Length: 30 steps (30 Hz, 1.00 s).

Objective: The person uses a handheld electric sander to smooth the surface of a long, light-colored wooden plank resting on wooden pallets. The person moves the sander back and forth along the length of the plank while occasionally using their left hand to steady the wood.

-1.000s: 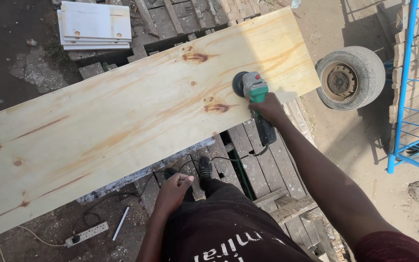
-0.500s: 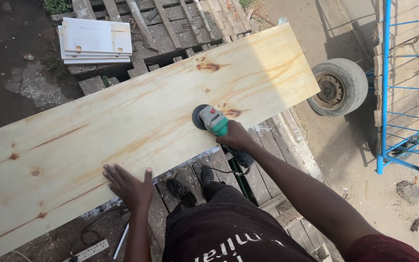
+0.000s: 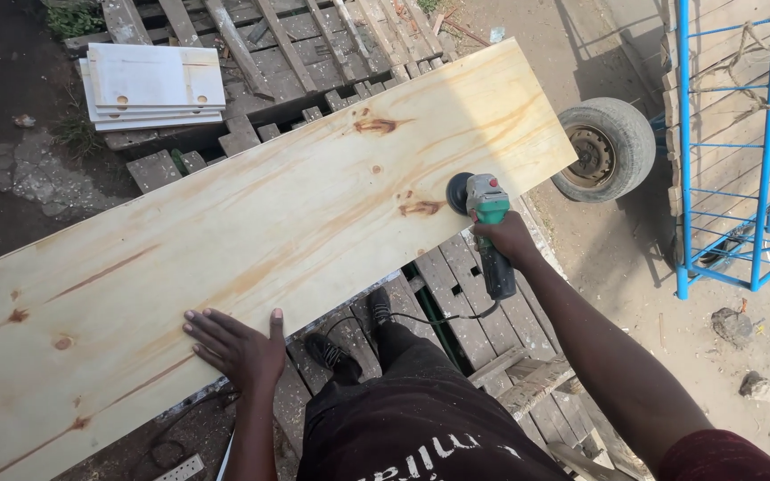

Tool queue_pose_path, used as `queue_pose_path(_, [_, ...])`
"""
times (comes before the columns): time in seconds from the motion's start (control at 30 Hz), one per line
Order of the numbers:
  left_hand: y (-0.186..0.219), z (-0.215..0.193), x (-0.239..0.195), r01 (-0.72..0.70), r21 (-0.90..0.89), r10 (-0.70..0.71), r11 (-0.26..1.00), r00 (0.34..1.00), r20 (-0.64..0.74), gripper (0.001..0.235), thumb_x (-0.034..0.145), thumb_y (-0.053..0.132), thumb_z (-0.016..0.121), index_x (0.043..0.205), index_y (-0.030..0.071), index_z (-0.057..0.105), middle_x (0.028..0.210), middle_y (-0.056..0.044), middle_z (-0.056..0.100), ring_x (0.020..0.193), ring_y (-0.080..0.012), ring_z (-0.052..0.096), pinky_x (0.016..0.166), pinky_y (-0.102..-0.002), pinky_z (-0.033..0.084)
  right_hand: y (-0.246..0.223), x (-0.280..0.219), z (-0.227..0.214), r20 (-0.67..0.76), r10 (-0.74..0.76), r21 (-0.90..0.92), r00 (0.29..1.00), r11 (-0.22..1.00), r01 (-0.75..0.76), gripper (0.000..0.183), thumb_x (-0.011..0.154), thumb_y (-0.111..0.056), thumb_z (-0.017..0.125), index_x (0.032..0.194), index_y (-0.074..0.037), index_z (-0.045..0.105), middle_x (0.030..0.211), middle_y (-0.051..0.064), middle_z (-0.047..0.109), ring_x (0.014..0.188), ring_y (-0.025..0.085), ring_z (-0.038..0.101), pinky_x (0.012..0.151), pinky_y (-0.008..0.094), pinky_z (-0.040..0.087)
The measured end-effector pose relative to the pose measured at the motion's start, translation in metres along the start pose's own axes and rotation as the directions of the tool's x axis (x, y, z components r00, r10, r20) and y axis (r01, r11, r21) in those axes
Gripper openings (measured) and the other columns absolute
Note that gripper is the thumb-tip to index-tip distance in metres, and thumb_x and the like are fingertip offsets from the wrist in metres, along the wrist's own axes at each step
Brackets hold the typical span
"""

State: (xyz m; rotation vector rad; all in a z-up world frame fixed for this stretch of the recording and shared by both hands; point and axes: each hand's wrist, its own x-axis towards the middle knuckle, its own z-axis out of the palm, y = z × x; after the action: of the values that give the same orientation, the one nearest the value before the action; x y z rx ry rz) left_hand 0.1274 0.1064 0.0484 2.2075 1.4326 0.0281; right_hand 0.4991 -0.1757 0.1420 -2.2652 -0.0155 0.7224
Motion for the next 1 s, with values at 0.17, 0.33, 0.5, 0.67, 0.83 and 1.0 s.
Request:
queue_pose_path(0.17, [0.003,-0.001,-0.001,-0.009,0.024,0.01,1.0,1.0,-0.03,0.113,0.093,0.068,0.043,0.162,-0.005,-0.008,0.168,-0.033,-0.013,0.157,-0.0488,-0.013,0.125,-0.062,-0.006,-0.009,-0.014,0.032,0.095,-0.042,0.0,0.995,0.999,0.043,0.035,0.069,-0.018,0.079,0.096,0.003,0.072,0.073,0.017,0.073,0.061,0.027,0.075,0.069,0.042,0.06])
queue_pose_path(0.33, [0.01,-0.006,-0.001,0.098,0.094,-0.102,0.991,0.994,0.043,0.12,0.091,0.081,0.034,0.16,-0.001,-0.02,0.167,-0.018,-0.03,0.158,-0.0332,-0.024,0.13,-0.048,-0.008,-0.028,-0.013,0.051,0.077,-0.078,-0.133,0.994,0.987,0.087,0.013,0.069,-0.019,0.073,0.079,-0.014,0.066,0.068,0.001,0.065,0.059,0.015,0.058,0.056,0.033,0.043])
queue_pose_path(0.5, [0.01,-0.002,-0.002,0.099,0.096,-0.1,0.99,0.995,0.004,0.119,0.09,0.082,0.031,0.161,0.0,-0.017,0.168,-0.017,-0.027,0.159,-0.0322,-0.022,0.13,-0.047,-0.007,-0.012,0.011,0.015,0.016,-0.066,-0.06,0.998,0.996,0.067,0.013,0.068,-0.014,0.074,0.077,-0.013,0.065,0.069,0.003,0.063,0.057,0.017,0.058,0.054,0.033,0.045])
queue_pose_path(0.67, [0.015,-0.003,-0.003,0.092,0.094,-0.09,0.991,0.995,-0.03,0.118,0.091,0.081,0.032,0.161,-0.001,-0.016,0.169,-0.019,-0.023,0.16,-0.0345,-0.018,0.131,-0.049,-0.003,-0.009,-0.01,0.011,0.052,-0.025,-0.084,0.998,0.996,0.029,0.014,0.071,-0.013,0.075,0.083,-0.01,0.071,0.072,0.006,0.07,0.059,0.019,0.065,0.056,0.033,0.051])
queue_pose_path(0.83, [0.019,0.004,0.006,-0.013,0.104,0.021,0.994,0.997,-0.071,0.108,0.096,0.072,0.035,0.163,-0.002,-0.007,0.171,-0.02,-0.015,0.16,-0.0342,-0.013,0.131,-0.049,-0.001,0.005,-0.006,0.016,0.129,-0.083,-0.18,0.988,0.978,0.105,0.013,0.072,-0.018,0.076,0.074,-0.015,0.064,0.065,0.0,0.062,0.055,0.013,0.051,0.053,0.031,0.04])
queue_pose_path(1.0, [0.034,0.011,0.018,-0.123,0.094,0.133,0.988,0.984,-0.115,0.103,0.097,0.067,0.038,0.163,-0.003,0.002,0.171,-0.026,-0.002,0.16,-0.0407,-0.001,0.129,-0.053,0.002,0.01,0.019,0.019,0.131,-0.073,-0.126,0.989,0.988,0.089,0.025,0.07,-0.02,0.078,0.087,-0.004,0.069,0.071,0.011,0.069,0.06,0.022,0.066,0.063,0.038,0.051])
